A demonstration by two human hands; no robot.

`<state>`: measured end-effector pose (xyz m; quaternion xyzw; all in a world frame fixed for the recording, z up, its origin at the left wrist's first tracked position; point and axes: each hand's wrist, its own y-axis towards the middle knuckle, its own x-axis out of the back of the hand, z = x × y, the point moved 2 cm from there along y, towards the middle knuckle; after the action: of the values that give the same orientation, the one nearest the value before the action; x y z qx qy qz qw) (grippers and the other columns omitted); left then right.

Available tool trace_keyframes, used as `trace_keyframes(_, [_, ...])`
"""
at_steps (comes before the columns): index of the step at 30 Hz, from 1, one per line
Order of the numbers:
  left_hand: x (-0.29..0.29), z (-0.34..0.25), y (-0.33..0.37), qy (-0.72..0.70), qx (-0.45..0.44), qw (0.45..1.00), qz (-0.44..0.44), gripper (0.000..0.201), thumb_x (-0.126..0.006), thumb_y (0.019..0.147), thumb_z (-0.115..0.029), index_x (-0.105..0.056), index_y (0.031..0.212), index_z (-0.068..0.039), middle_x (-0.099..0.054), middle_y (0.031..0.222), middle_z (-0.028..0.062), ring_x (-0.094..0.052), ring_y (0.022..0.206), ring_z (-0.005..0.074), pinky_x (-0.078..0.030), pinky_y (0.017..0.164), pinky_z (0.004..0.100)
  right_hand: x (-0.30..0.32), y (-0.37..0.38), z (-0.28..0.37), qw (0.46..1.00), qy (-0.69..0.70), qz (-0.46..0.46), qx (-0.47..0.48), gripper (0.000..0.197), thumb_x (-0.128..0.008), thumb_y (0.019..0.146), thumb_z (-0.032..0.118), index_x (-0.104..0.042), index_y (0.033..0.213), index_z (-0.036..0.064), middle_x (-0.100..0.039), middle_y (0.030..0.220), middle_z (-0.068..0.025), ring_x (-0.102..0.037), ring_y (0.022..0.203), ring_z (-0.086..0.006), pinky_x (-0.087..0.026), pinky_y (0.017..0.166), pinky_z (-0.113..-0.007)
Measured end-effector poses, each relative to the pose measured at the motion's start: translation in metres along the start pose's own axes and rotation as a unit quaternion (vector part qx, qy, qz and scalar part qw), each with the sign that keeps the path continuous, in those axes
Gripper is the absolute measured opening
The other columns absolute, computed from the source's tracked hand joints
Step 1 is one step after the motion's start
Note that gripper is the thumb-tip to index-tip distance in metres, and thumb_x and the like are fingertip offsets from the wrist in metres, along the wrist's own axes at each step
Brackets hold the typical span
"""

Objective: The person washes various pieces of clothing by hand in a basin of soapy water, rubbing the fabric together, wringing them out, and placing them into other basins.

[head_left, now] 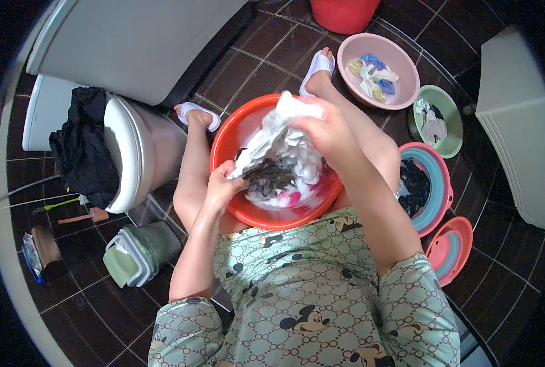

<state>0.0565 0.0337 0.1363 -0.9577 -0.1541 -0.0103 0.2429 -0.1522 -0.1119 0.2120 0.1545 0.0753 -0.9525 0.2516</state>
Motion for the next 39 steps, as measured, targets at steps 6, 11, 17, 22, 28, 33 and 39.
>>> trace_keyframes(6, [0.007,0.032,0.020,0.102,-0.079,0.991,-0.043,0.022,-0.071,0.067,0.003,-0.052,0.071,-0.007,-0.055,0.075,-0.0032,-0.051,0.067,0.0070,-0.042,0.063,0.0216,-0.037,-0.017,0.075,1.000,0.023,0.009,0.018,0.029,-0.062,0.073,0.001,-0.059,0.101,-0.0062,-0.066,0.088,-0.0076,-0.062,0.082,-0.0116,-0.048,0.072,-0.025])
trace_keyframes(11, [-0.023,-0.026,0.011,0.076,-0.097,0.990,-0.068,0.016,-0.071,0.078,-0.013,-0.064,0.088,-0.002,-0.063,0.080,-0.0017,-0.056,0.074,0.0072,-0.045,0.071,0.0231,-0.040,-0.009,0.074,0.993,0.093,0.076,0.019,0.029,-0.061,0.074,0.001,-0.059,0.101,-0.0057,-0.066,0.087,-0.0077,-0.062,0.080,-0.0115,-0.049,0.072,-0.026])
trace_keyframes(17, [-0.017,0.019,0.041,0.164,-0.120,0.979,-0.019,0.021,-0.065,0.083,-0.019,-0.056,0.077,-0.002,-0.058,0.072,0.0010,-0.051,0.069,0.0077,-0.044,0.066,0.0241,-0.016,0.019,-0.040,0.998,0.011,0.006,-0.059,0.034,-0.061,0.076,0.007,-0.059,0.108,-0.0050,-0.066,0.098,-0.0114,-0.063,0.091,-0.0165,-0.048,0.081,-0.029])
trace_keyframes(22, [-0.028,0.068,0.058,0.188,-0.085,0.978,-0.011,0.019,-0.070,0.078,-0.015,-0.055,0.083,-0.004,-0.060,0.078,0.0033,-0.056,0.071,0.0122,-0.047,0.064,0.0278,0.029,0.021,-0.136,0.954,-0.291,-0.061,-0.025,0.040,-0.060,0.074,0.013,-0.060,0.111,-0.0019,-0.065,0.102,-0.0204,-0.062,0.099,-0.0307,-0.046,0.090,-0.037])
trace_keyframes(28, [-0.030,0.107,0.069,0.605,0.177,0.775,0.043,0.042,-0.070,0.074,-0.023,-0.058,0.108,-0.001,-0.061,0.112,0.0190,-0.059,0.108,0.0309,-0.050,0.088,0.0382,0.013,-0.001,-0.140,0.844,-0.492,-0.179,0.118,0.049,-0.065,0.071,0.010,-0.053,0.118,0.0059,-0.035,0.127,-0.0203,-0.054,0.102,-0.0401,-0.045,0.089,-0.043])
trace_keyframes(33, [-0.046,0.177,0.090,0.630,0.212,0.738,0.119,0.084,-0.074,0.066,-0.034,-0.034,0.130,0.001,-0.051,0.129,0.0199,-0.044,0.125,0.0340,-0.042,0.098,0.0408,0.003,-0.015,-0.176,0.875,-0.483,-0.024,-0.007,0.048,-0.066,0.070,0.009,-0.054,0.116,0.0100,-0.041,0.120,-0.0179,-0.052,0.104,-0.0368,-0.045,0.089,-0.041])
trace_keyframes(39, [-0.043,0.164,0.093,0.189,0.150,0.969,0.060,0.024,-0.070,0.065,-0.013,-0.064,0.086,-0.004,-0.065,0.081,0.0081,-0.062,0.073,0.0203,-0.050,0.067,0.0334,0.021,-0.010,-0.198,0.884,-0.458,-0.036,-0.085,0.070,-0.067,0.064,0.003,-0.043,0.130,0.0121,-0.051,0.110,-0.0210,-0.052,0.102,-0.0408,-0.043,0.091,-0.046])
